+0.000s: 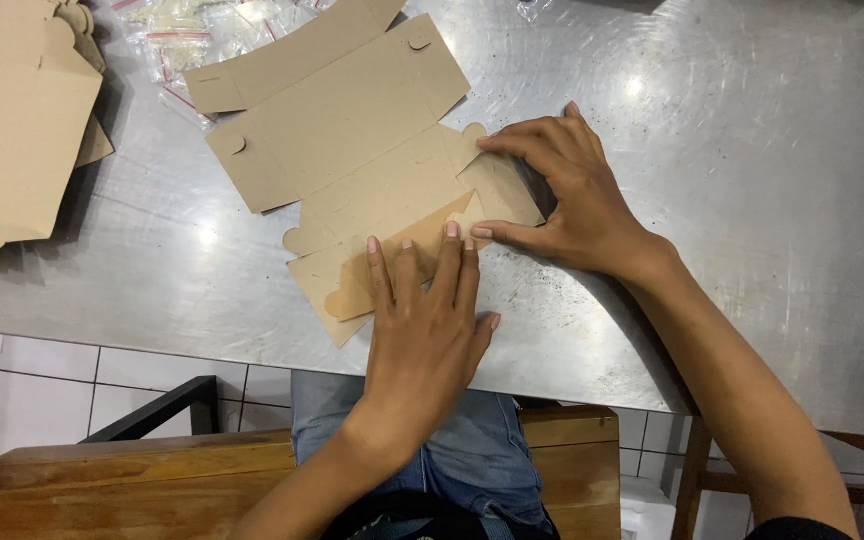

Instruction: Assembling and folding cardboard boxes on a metal table by hand.

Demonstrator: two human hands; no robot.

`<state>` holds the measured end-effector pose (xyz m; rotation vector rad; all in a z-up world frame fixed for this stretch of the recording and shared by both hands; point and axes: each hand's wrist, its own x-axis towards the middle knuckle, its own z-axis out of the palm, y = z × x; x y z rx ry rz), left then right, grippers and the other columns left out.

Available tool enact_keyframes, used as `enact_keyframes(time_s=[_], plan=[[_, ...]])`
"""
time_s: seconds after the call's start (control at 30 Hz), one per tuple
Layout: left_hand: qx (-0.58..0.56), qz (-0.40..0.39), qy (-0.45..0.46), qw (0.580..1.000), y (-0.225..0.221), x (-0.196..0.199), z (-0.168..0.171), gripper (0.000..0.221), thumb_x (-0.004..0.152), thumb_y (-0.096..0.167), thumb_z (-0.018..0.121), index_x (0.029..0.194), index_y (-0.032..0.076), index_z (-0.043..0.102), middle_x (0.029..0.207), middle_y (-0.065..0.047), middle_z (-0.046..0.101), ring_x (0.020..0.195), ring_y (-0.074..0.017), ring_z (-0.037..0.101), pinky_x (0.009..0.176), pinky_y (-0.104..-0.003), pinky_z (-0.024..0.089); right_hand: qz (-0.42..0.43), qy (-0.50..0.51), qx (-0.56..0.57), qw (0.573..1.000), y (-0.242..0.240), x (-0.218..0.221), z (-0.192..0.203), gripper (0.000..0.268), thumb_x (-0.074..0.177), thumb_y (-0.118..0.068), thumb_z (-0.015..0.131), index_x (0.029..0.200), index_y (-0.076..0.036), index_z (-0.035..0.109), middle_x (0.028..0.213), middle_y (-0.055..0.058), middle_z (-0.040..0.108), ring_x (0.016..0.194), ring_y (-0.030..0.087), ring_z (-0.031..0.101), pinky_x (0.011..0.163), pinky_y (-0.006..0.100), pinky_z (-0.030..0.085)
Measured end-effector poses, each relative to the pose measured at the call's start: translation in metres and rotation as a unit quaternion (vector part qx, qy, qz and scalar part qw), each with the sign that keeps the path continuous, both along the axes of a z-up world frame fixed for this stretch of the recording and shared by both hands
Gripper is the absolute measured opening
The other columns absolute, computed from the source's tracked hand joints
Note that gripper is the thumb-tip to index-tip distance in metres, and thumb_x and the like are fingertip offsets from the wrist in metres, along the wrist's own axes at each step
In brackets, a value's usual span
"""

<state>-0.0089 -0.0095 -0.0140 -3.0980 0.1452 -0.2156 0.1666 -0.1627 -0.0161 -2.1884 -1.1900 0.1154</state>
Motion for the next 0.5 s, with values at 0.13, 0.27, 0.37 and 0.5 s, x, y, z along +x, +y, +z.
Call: enact_keyframes(time_s=[0.13,0.27,0.37,0.5], plan=[[0.003,0.002,0.005,1.0,0.001,0.0,0.001,0.07,0.1,0.057,0.052,0.153,0.01,0.05,0.157,-0.009,0.051,0.127,-0.0409,0.055,0.121,-0.068,0.029,-0.016,-0.021,0.004,1.0,0.006,0.0,-0.006,0.068,0.088,-0.048,0.083,0.142,-0.013,0.06,0.129,0.009,0.058,0.124,0.027,0.055,0.124,0.06,0.022],[-0.006,-0.003,0.009,1.0,0.003,0.002,-0.001,0.069,0.099,0.055,0.053,0.151,0.01,0.051,0.156,-0.011,0.051,0.128,-0.0426,0.055,0.121,-0.069,0.027,-0.045,-0.049,0.009,0.998,0.012,0.0,-0.009,0.059,0.091,-0.044,0.084,0.137,-0.014,0.064,0.124,0.008,0.059,0.118,0.028,0.054,0.119,0.056,0.028],[-0.024,-0.008,0.015,1.0,0.005,0.002,-0.002,0.069,0.099,0.054,0.053,0.151,0.009,0.051,0.157,-0.011,0.05,0.13,-0.0451,0.056,0.121,-0.071,0.025,-0.064,-0.058,0.01,0.996,0.018,0.001,-0.01,0.052,0.093,-0.041,0.084,0.133,-0.014,0.067,0.12,0.007,0.059,0.117,0.027,0.055,0.119,0.057,0.027],[-0.076,-0.035,-0.006,0.997,0.02,-0.001,-0.01,0.065,0.103,0.052,0.051,0.154,0.01,0.049,0.161,-0.009,0.047,0.133,-0.0443,0.053,0.122,-0.072,0.023,-0.065,-0.083,0.032,0.994,0.024,0.0,-0.01,0.043,0.095,-0.034,0.086,0.126,-0.008,0.071,0.115,0.008,0.06,0.11,0.027,0.057,0.111,0.048,0.032]])
